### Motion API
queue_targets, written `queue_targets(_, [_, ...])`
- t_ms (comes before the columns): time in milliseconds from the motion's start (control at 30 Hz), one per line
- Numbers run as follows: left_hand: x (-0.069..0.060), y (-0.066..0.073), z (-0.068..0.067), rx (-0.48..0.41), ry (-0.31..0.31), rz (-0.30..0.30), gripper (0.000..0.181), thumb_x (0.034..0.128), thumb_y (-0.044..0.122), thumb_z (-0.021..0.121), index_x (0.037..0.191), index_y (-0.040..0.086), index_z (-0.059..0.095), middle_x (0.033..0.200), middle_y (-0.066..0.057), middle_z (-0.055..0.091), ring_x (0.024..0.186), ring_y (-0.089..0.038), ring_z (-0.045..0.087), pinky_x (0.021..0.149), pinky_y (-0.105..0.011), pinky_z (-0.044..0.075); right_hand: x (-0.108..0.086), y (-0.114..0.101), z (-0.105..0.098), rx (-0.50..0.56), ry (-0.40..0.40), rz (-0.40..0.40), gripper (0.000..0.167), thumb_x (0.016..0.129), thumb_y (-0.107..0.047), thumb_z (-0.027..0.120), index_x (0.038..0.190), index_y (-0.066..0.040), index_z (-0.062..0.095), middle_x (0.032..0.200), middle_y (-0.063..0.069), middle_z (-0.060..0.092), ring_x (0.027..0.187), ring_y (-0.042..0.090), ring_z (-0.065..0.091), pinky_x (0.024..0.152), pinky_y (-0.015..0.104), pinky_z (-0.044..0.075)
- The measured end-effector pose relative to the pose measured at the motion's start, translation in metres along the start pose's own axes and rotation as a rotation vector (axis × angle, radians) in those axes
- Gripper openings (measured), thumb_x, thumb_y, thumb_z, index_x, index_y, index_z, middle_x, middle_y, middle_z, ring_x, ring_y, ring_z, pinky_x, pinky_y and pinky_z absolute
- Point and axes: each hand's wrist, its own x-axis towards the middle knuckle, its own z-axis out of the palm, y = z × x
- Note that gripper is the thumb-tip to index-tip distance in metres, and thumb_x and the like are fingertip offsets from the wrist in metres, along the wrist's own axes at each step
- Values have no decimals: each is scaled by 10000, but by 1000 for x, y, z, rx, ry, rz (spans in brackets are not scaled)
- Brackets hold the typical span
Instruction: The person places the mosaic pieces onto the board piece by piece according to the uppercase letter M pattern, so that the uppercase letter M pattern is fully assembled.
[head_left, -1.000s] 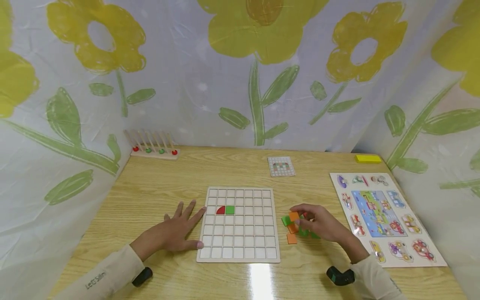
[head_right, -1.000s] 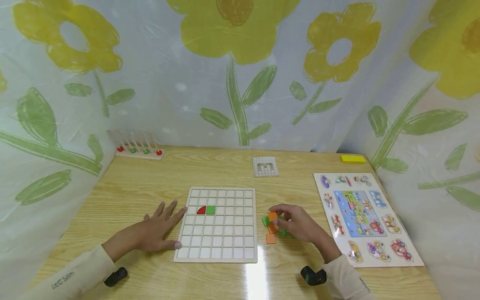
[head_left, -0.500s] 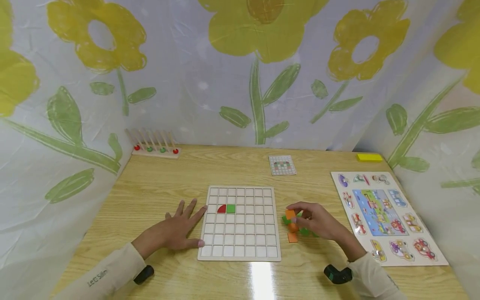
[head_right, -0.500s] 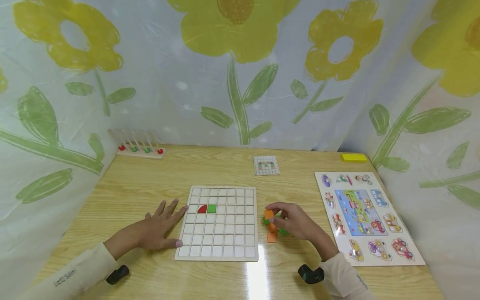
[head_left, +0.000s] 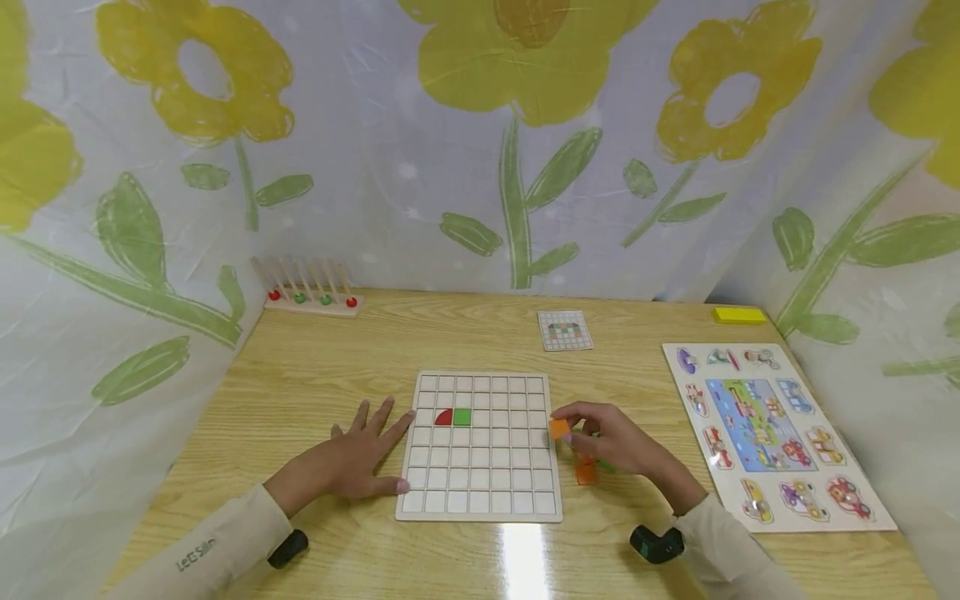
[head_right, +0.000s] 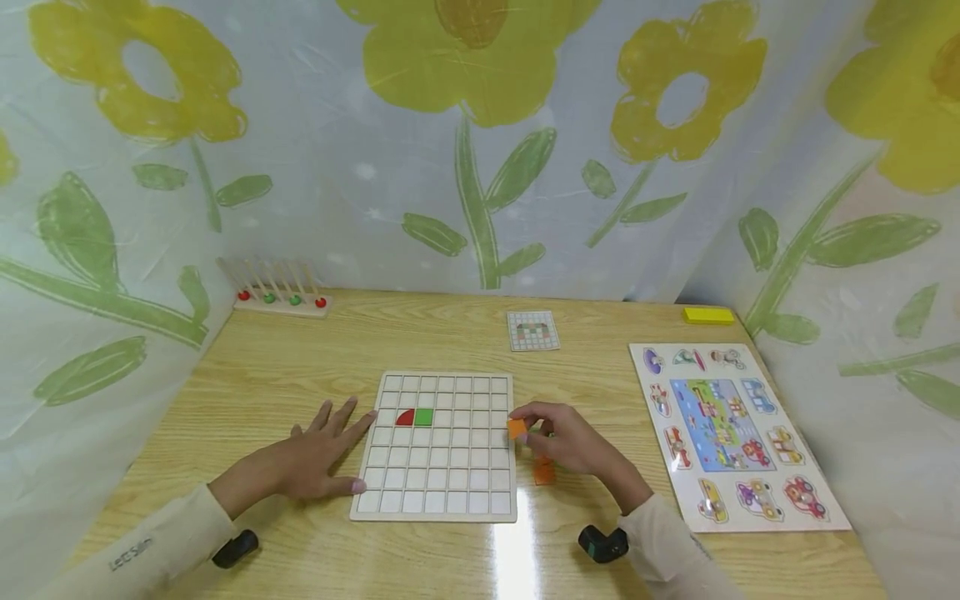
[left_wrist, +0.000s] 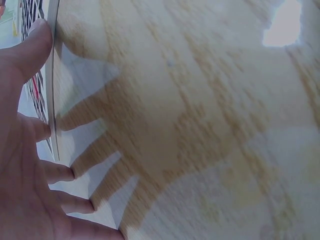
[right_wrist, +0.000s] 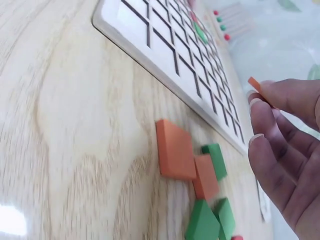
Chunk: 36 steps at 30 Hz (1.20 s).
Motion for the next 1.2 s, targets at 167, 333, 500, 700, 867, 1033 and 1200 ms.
queue_targets(167, [0,1,-1,-3,0,-1,1056,860,757,562,1626,156,152,1657,-280,75,1451,-639,84,921,-875,253,9,-3,6,-25,-9,18,314,1005,-97,608,1310,-24,626,1104,128,660,635,266,617,559,251,515])
queue_targets(333, [-1,1,-1,-12,-2,2,1048,868,749,560,1627,158,146,1658,-280,63,1455,-635,67,931,-873,243,16,-5,11,-51,-7,31,309,996,-110,626,1298,-46,640,1083,99,658,622,118,572,575,232,495])
queue_targets(500, [-1,1,-2,-13,-4,4,1045,870,747,558,1628,160,143,1659,-277,61,1457,-632,63,937,-871,241,20,-6,14,-34,-6,32,306,978,-77,639,1283,-49,647,1076,127,649,601,81,540,561,216,468])
queue_targets(700, [-1,1,-2,-18,-1,0,1051,865,750,562,1627,155,148,1658,-278,65,1456,-634,66,935,-873,239,25,-9,19,-25,9,37,304,954,-99,688,1253,-48,663,1038,128,642,577,43,475,548,196,421])
queue_targets(867, [-1,1,-2,-23,3,4,1044,868,741,569,1626,153,155,1657,-280,69,1453,-638,71,929,-874,243,29,-9,23,-17,16,46,291,969,-108,668,1251,-36,663,1027,120,637,580,54,482,555,196,433])
queue_targets(1033, [-1,1,-1,-21,3,7,1050,864,754,560,1627,158,152,1658,-278,70,1453,-637,77,927,-873,248,36,-7,29,-15,15,37,283,978,-88,648,1250,-14,661,1018,124,654,586,62,504,577,198,468])
queue_targets(1200, [0,1,-1,-19,5,8,1053,860,760,558,1627,162,151,1658,-277,73,1453,-636,81,922,-874,252,42,-9,32,-13,14,35,261,959,-47,648,1218,-41,668,994,102,643,604,66,513,576,194,462])
